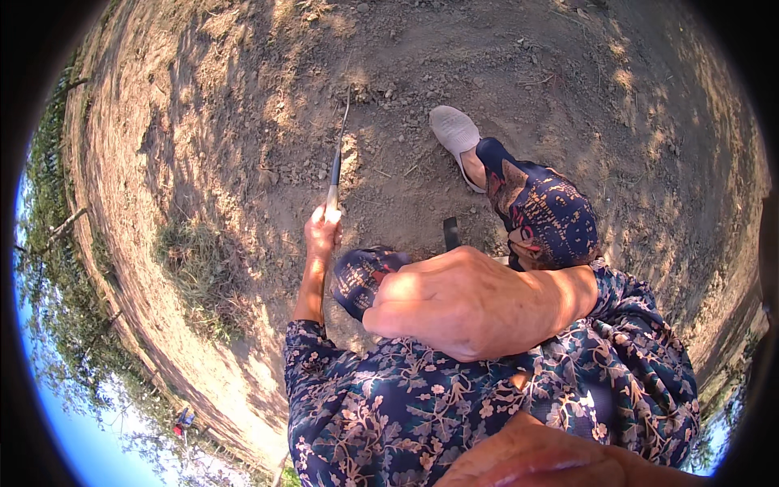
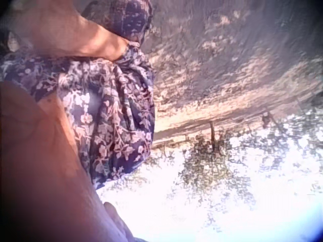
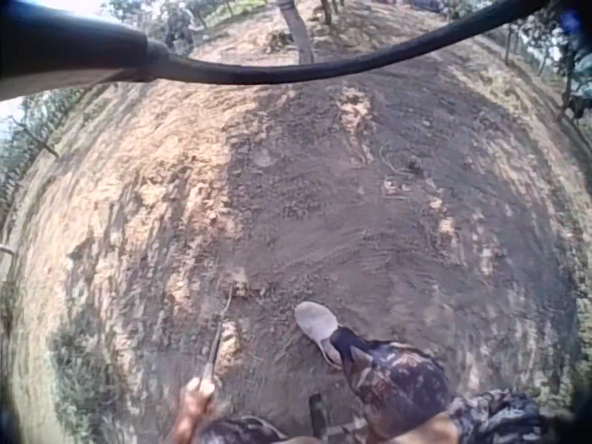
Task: The person uses a hand scythe and their hands to scrape the soil and pull weeds around the base of a tree in an orchard, occasionally moving aside dirt and debris.
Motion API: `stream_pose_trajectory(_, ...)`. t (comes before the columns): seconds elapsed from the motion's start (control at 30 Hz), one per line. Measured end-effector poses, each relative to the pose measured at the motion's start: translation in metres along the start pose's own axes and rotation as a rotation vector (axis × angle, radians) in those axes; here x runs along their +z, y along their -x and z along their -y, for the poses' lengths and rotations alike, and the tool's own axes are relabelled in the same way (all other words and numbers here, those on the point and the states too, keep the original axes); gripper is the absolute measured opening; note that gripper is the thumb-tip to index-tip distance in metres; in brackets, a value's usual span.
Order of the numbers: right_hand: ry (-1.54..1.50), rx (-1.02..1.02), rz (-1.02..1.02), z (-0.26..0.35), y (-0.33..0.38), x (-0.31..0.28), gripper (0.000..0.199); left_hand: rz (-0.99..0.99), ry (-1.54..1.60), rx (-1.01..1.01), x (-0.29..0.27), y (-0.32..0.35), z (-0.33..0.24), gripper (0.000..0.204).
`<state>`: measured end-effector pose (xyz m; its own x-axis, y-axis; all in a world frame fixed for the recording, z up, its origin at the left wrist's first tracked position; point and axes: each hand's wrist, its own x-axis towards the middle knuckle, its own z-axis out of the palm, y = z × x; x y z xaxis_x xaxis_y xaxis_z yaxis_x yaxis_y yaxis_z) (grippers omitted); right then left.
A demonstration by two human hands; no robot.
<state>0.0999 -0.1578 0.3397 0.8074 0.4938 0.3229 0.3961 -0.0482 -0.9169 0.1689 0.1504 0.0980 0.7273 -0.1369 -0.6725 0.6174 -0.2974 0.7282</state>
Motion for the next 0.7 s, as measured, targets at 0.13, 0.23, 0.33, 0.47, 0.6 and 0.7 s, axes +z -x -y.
stream_pose_trajectory(0.13, -0.903, -0.178, -0.122, 0.009, -0.015, -0.014, 0.014, -0.166, 0.173, 0.037, -0.007, 0.043, 0.067, 0.035)
stream_pose_trajectory(0.23, -1.334, -0.280, -0.149, 0.024, -0.016, -0.012, 0.012, -0.141, 0.291, 0.122, 0.009, 0.059, 0.101, 0.030)
stream_pose_trajectory(0.33, -1.473, -0.246, -0.014, 0.040, -0.027, -0.010, 0.012, -0.046, 0.453, 0.038, -0.001, 0.061, 0.115, 0.026)
stream_pose_trajectory(0.47, -1.537, -0.237, 0.065, 0.037, -0.037, 0.006, 0.012, -0.119, 0.272, 0.125, 0.009, 0.045, 0.107, 0.018)
stream_pose_trajectory(0.6, -1.546, -0.241, 0.099, 0.037, -0.042, 0.010, 0.012, -0.144, 0.313, -0.056, 0.025, -0.006, 0.023, 0.014)
stream_pose_trajectory(0.7, -1.554, -0.241, 0.143, 0.032, -0.046, 0.014, 0.012, -0.136, 0.482, 0.096, 0.020, -0.028, 0.006, 0.017)
